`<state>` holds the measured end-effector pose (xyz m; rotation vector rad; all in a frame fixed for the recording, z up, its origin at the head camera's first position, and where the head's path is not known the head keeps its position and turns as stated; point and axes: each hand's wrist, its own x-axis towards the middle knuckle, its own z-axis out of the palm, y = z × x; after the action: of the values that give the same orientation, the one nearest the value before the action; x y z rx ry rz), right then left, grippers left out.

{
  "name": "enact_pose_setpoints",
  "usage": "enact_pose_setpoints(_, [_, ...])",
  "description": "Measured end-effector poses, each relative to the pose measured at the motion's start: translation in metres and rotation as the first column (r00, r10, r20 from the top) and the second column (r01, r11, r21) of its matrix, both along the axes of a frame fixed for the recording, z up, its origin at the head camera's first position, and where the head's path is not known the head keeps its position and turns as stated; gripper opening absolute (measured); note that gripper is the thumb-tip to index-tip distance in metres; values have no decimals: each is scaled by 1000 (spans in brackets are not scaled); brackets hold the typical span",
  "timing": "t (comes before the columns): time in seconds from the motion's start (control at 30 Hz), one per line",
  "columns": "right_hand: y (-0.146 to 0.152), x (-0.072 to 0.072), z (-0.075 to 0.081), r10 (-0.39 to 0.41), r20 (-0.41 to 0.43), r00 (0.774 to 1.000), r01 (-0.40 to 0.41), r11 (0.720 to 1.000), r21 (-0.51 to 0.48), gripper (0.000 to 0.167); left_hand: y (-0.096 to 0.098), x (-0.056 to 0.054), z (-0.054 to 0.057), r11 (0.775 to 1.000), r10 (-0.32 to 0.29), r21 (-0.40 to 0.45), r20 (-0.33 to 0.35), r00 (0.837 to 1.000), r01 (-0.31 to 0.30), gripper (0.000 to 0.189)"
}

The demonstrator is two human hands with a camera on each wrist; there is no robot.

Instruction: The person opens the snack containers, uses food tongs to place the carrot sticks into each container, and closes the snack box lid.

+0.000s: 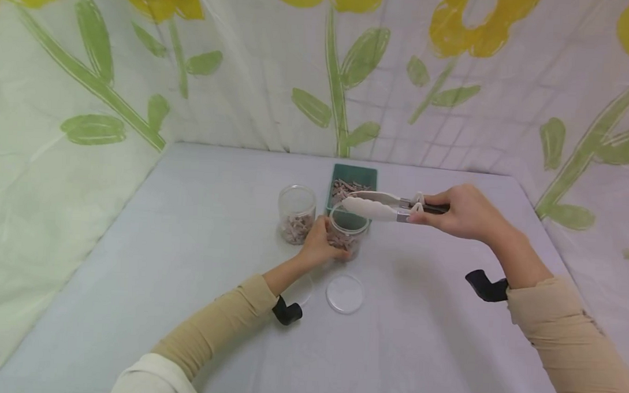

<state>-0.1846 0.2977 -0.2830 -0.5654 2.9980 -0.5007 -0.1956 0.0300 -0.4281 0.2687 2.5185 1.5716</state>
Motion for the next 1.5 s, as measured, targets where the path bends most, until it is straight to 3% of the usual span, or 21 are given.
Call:
enact_pose_setpoints(0.17, [-3,8,-6,5,6,1000,-5,1000,11,63,-1,1,2,1000,0,6,-4,1000,0,74])
enact_pose_setpoints(0.37, [5,2,-14,-164,84,983,171,982,-76,77,-2,2,1,1000,-3,-3,-6,1000,3,75])
enact_pose_setpoints(0.47, [10,-4,-28,-294,90,951,305,942,-143,68,-4,2,1,1000,-26,3,1,1000,26,78])
enact_pose_setpoints(0.53, [10,-7,-42,-385,105,917,398,898,-186,68,-7,1,1,999,-41,8,21,999,41,81])
enact_pose_setpoints(0.6, [9,-11,-57,-462,145,875,484,848,-216,76,-9,0,2,999,-51,8,38,998,51,84])
enact_pose_setpoints(0.7, [4,-19,-82,-533,204,821,567,804,-181,95,-12,-1,1,998,-57,12,51,997,57,84])
enact_pose_setpoints(0.77, [0,-24,-97,-548,211,809,579,806,-127,100,-13,-1,1,998,-59,8,44,997,58,83])
enact_pose_setpoints(0.93, [-18,-35,-125,-555,188,810,569,822,-22,100,-12,3,1,999,-31,-24,21,999,32,79])
enact_pose_setpoints(1.23, [-52,-46,-140,-632,188,752,651,757,-60,93,-8,7,1,998,10,-57,-22,1000,-12,76])
enact_pose_setpoints(1.5, [-64,-46,-149,-686,152,711,701,708,-85,94,-8,6,0,997,27,-75,-26,999,-29,75])
